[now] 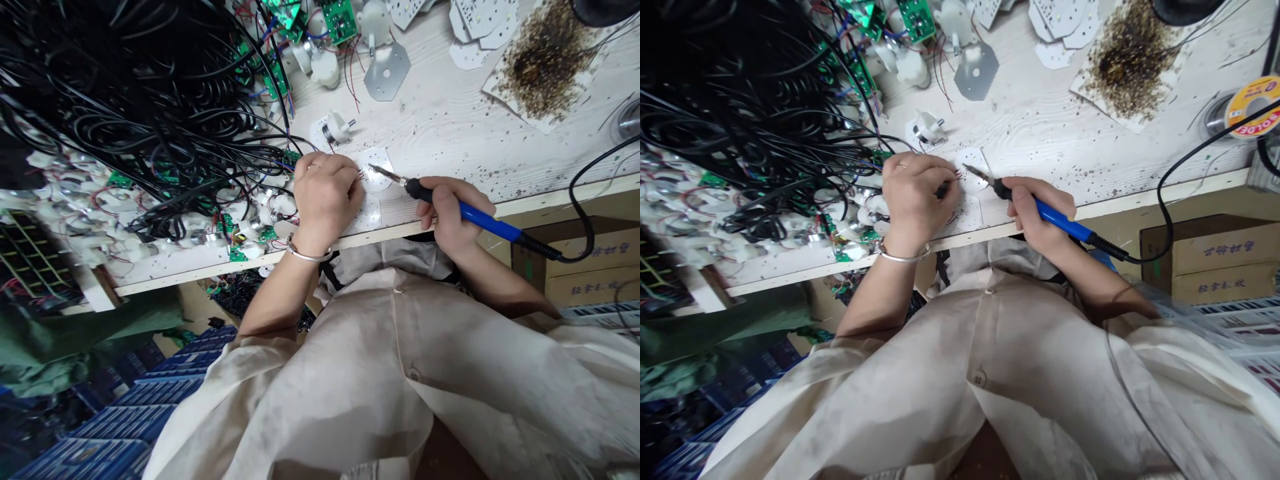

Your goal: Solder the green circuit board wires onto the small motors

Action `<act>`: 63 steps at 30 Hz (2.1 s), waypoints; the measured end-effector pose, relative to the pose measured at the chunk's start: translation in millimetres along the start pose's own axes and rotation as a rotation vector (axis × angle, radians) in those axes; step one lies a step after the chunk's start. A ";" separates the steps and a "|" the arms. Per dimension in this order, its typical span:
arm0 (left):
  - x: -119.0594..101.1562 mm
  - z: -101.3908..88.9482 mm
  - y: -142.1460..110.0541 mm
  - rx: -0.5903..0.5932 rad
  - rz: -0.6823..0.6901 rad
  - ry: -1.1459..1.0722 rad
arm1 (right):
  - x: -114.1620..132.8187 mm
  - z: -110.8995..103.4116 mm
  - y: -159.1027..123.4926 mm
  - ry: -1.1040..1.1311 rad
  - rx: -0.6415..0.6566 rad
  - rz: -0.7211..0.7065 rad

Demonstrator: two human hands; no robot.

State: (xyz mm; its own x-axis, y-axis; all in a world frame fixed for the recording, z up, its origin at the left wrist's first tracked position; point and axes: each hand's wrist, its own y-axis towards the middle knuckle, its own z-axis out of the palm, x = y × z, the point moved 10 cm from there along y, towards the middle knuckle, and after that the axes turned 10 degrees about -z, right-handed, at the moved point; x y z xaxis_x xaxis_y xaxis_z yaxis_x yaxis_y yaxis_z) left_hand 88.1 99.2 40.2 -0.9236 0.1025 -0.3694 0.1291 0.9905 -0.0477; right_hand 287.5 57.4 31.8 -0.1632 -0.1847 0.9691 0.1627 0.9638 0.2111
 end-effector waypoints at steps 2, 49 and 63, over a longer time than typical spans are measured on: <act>-0.2 -1.1 0.0 -0.021 0.004 0.001 | -3.8 -7.6 -2.6 0.056 -0.076 0.011; 59.9 -132.9 -72.7 -0.573 -0.152 0.092 | 16.6 36.2 70.7 -0.456 0.269 -0.581; 54.8 -36.5 48.0 -0.234 -0.154 0.053 | 6.6 22.7 26.7 -0.547 0.349 -0.457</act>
State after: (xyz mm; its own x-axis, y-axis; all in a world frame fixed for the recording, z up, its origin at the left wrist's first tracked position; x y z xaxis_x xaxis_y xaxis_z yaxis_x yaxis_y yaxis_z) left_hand 30.5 155.7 51.5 -0.9443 -0.0527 -0.3249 -0.0959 0.9883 0.1183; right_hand 268.6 86.2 40.9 -0.6100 -0.5434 0.5767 -0.3355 0.8365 0.4332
